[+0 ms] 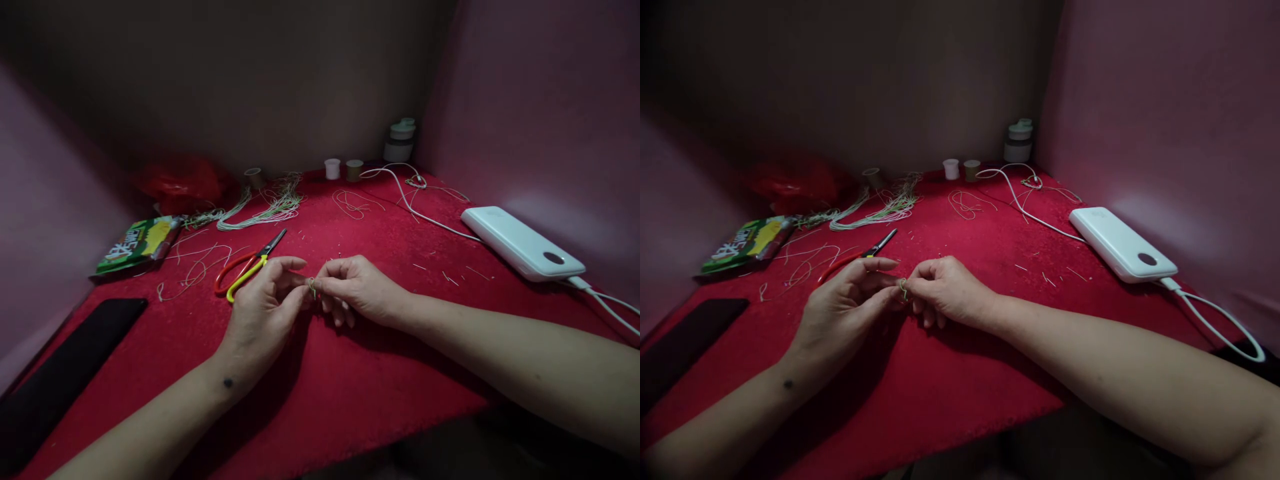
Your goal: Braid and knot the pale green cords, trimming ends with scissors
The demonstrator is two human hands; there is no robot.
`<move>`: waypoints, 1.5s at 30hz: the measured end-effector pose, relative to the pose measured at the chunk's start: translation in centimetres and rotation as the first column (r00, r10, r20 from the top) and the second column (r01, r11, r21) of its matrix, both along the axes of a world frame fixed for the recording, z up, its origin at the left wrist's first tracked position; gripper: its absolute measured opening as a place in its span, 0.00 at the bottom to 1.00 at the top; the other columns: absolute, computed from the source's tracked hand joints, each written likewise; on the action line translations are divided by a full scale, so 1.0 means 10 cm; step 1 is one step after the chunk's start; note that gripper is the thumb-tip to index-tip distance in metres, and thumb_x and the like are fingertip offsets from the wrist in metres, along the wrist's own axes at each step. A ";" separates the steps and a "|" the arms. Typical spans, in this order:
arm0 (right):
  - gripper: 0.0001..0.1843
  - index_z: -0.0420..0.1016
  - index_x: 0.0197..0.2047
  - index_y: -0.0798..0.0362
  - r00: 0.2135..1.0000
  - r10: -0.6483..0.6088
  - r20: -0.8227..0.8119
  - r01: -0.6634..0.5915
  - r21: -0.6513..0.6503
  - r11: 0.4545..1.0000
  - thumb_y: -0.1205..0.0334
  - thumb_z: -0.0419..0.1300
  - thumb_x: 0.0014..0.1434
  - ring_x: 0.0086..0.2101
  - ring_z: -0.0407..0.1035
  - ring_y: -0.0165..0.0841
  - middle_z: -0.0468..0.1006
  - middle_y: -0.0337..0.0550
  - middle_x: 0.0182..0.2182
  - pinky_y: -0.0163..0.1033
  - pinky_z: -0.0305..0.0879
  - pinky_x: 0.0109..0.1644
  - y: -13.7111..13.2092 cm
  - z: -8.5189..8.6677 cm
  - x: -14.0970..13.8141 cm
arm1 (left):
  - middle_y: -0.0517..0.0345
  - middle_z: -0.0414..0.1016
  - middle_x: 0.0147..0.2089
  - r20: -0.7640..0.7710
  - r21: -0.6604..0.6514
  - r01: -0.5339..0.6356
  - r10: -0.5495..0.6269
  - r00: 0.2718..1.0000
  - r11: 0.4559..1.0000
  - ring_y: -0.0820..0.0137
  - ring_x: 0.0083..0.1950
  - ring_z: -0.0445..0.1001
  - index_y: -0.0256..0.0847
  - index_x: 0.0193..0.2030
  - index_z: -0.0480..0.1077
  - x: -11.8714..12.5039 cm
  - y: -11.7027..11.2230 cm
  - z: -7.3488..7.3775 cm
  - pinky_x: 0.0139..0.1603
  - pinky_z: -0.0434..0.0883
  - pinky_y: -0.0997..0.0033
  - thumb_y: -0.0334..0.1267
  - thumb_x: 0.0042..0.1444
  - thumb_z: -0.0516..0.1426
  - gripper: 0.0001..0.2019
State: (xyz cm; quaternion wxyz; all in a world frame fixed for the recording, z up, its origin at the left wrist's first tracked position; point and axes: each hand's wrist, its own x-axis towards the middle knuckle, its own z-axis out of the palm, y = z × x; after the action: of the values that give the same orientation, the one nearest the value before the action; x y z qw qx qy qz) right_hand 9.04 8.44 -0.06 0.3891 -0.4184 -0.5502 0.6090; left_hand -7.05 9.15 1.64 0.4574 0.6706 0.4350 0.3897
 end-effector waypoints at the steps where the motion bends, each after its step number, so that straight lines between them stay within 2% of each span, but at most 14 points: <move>1: 0.10 0.66 0.26 0.56 1.000 -0.002 0.005 0.002 0.002 1.000 0.65 0.53 0.59 0.13 0.64 0.23 0.69 0.34 0.17 0.26 0.57 0.12 0.00 0.00 0.00 | 0.59 0.77 0.30 0.009 -0.012 0.005 -0.005 1.000 1.000 0.71 0.30 0.76 0.38 0.43 0.65 0.00 0.00 0.00 0.34 0.74 0.70 0.36 0.52 0.59 0.12; 6: 0.10 0.66 0.26 0.56 1.000 -0.016 0.026 0.016 0.000 1.000 0.67 0.52 0.59 0.13 0.64 0.23 0.69 0.34 0.17 0.26 0.58 0.12 0.00 0.00 0.00 | 0.59 0.77 0.31 -0.015 -0.032 0.021 -0.021 1.000 0.999 0.71 0.31 0.76 0.37 0.37 0.68 0.00 0.01 0.02 0.35 0.74 0.71 0.35 0.49 0.61 0.09; 10: 0.09 0.66 0.27 0.56 0.999 -0.016 0.032 0.015 0.007 1.000 0.67 0.52 0.59 0.14 0.65 0.23 0.70 0.34 0.18 0.26 0.58 0.12 0.00 0.00 0.00 | 0.60 0.75 0.27 -0.087 -0.044 0.010 -0.013 0.996 0.999 0.74 0.30 0.74 0.36 0.32 0.71 0.00 0.01 0.06 0.34 0.71 0.75 0.33 0.51 0.59 0.03; 18: 0.12 0.66 0.28 0.56 1.000 0.006 0.024 -0.007 0.034 0.999 0.60 0.54 0.61 0.13 0.64 0.24 0.69 0.34 0.16 0.26 0.57 0.13 0.00 -0.02 0.03 | 0.59 0.74 0.27 -0.116 -0.102 0.078 -0.090 0.989 0.992 0.72 0.29 0.73 0.36 0.33 0.71 0.01 0.03 0.05 0.34 0.70 0.72 0.35 0.55 0.56 0.05; 20: 0.10 0.66 0.27 0.56 0.999 -0.001 0.040 0.000 0.023 1.000 0.62 0.53 0.60 0.13 0.64 0.24 0.69 0.34 0.16 0.26 0.58 0.13 0.00 -0.02 0.02 | 0.56 0.74 0.31 -0.170 -0.020 0.084 -0.086 0.982 0.996 0.71 0.32 0.72 0.36 0.33 0.70 -0.01 0.05 0.04 0.36 0.70 0.69 0.35 0.55 0.55 0.05; 24: 0.08 0.65 0.27 0.56 0.996 0.009 0.090 -0.010 0.021 1.000 0.66 0.52 0.58 0.13 0.63 0.23 0.70 0.35 0.17 0.27 0.58 0.13 -0.01 -0.01 0.00 | 0.49 0.71 0.43 -0.302 0.265 0.111 -0.027 0.953 0.958 0.65 0.49 0.69 0.37 0.28 0.70 -0.06 0.09 0.09 0.51 0.64 0.65 0.32 0.54 0.55 0.05; 26: 0.08 0.65 0.26 0.55 0.990 0.027 0.141 -0.031 0.029 0.999 0.68 0.51 0.57 0.13 0.61 0.23 0.69 0.34 0.16 0.27 0.57 0.13 -0.01 0.00 -0.01 | 0.50 0.70 0.42 -0.308 0.304 0.153 -0.055 0.950 0.940 0.65 0.50 0.68 0.38 0.28 0.69 -0.06 0.10 0.12 0.51 0.63 0.65 0.32 0.55 0.54 0.06; 31: 0.07 0.65 0.26 0.55 0.964 0.050 0.261 -0.066 0.055 0.996 0.72 0.49 0.54 0.13 0.60 0.22 0.67 0.33 0.16 0.27 0.56 0.14 -0.02 0.03 -0.03 | 0.59 0.67 0.31 -0.202 0.214 0.159 -0.116 0.972 0.964 0.72 0.33 0.66 0.39 0.30 0.67 -0.04 0.06 0.17 0.37 0.65 0.69 0.32 0.55 0.54 0.04; 37: 0.08 0.66 0.27 0.57 0.947 0.101 0.305 -0.159 0.170 0.973 0.75 0.49 0.53 0.16 0.61 0.20 0.66 0.32 0.19 0.26 0.57 0.18 -0.05 0.02 -0.02 | 0.63 0.68 0.27 -0.122 0.098 0.114 -0.101 0.987 0.989 0.75 0.28 0.66 0.38 0.30 0.68 0.01 0.04 0.18 0.29 0.65 0.76 0.31 0.54 0.55 0.03; 45: 0.10 0.66 0.26 0.58 0.937 0.152 0.314 -0.198 0.120 0.973 0.68 0.54 0.60 0.17 0.60 0.20 0.65 0.32 0.19 0.27 0.57 0.20 -0.06 0.09 -0.03 | 0.65 0.67 0.22 -0.062 -0.113 0.029 -0.036 0.997 0.993 0.78 0.21 0.64 0.38 0.29 0.66 0.06 0.06 0.13 0.21 0.62 0.79 0.32 0.53 0.56 0.03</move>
State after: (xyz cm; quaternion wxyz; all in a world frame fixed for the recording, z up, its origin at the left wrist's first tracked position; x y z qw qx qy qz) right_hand 8.73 7.88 0.82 0.2743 -0.4256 -0.6826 0.5269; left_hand -6.50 9.74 2.96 0.4864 0.6629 0.4597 0.3356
